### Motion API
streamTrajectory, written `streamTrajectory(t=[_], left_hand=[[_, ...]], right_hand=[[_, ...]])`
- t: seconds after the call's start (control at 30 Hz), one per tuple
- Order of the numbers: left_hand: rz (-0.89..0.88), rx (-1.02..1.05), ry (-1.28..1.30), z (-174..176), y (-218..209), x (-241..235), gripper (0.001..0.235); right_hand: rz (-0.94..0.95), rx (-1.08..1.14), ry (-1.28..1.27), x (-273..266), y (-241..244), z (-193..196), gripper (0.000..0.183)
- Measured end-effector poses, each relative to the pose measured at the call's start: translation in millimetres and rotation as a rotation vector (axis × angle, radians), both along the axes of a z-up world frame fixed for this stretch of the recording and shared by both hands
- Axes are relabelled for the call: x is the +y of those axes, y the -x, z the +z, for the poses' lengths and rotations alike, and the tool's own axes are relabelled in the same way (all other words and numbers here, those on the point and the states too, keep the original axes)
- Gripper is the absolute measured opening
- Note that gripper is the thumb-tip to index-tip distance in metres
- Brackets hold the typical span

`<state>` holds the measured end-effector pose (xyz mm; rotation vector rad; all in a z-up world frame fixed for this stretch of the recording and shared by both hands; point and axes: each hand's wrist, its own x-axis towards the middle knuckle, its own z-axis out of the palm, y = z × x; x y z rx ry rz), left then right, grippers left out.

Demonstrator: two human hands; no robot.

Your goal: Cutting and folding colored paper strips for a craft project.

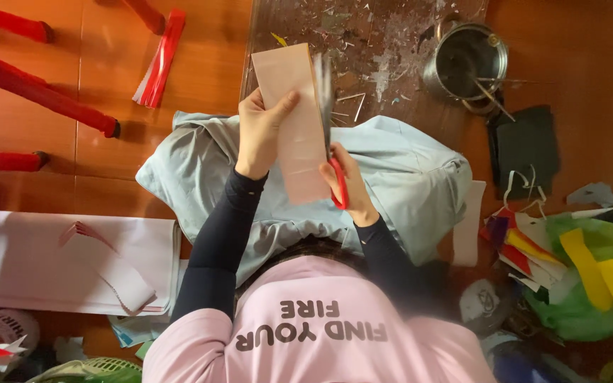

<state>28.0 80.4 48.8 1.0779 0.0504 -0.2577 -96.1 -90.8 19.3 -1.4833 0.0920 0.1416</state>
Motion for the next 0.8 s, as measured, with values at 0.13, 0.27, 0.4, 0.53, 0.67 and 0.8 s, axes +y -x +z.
streamTrajectory(t=[0.13,0.27,0.4,0.53,0.67,0.8], left_hand=[[-0.011,0.020,0.008,3,-1,2,0.024],[-0.038,0.041,0.015,-5,-3,5,0.025],[-0.106,0.172,0.134,-2,-8,9,0.027],[-0.070,0.133,0.089,-21,1,-1,0.027],[-0.027,0.083,0.078,-27,0,-2,0.026],[-0.077,0.214,0.156,-10,-6,4,0.028]], right_hand=[[0.150,-0.183,0.031,3,1,15,0.069],[0.166,-0.138,0.137,-13,10,-13,0.066],[0.269,-0.006,-0.158,-19,6,-5,0.072],[0.197,0.008,-0.234,-18,10,-25,0.069],[0.144,-0.260,0.067,-14,14,-17,0.063],[0.217,0.025,-0.168,-24,21,-45,0.054]])
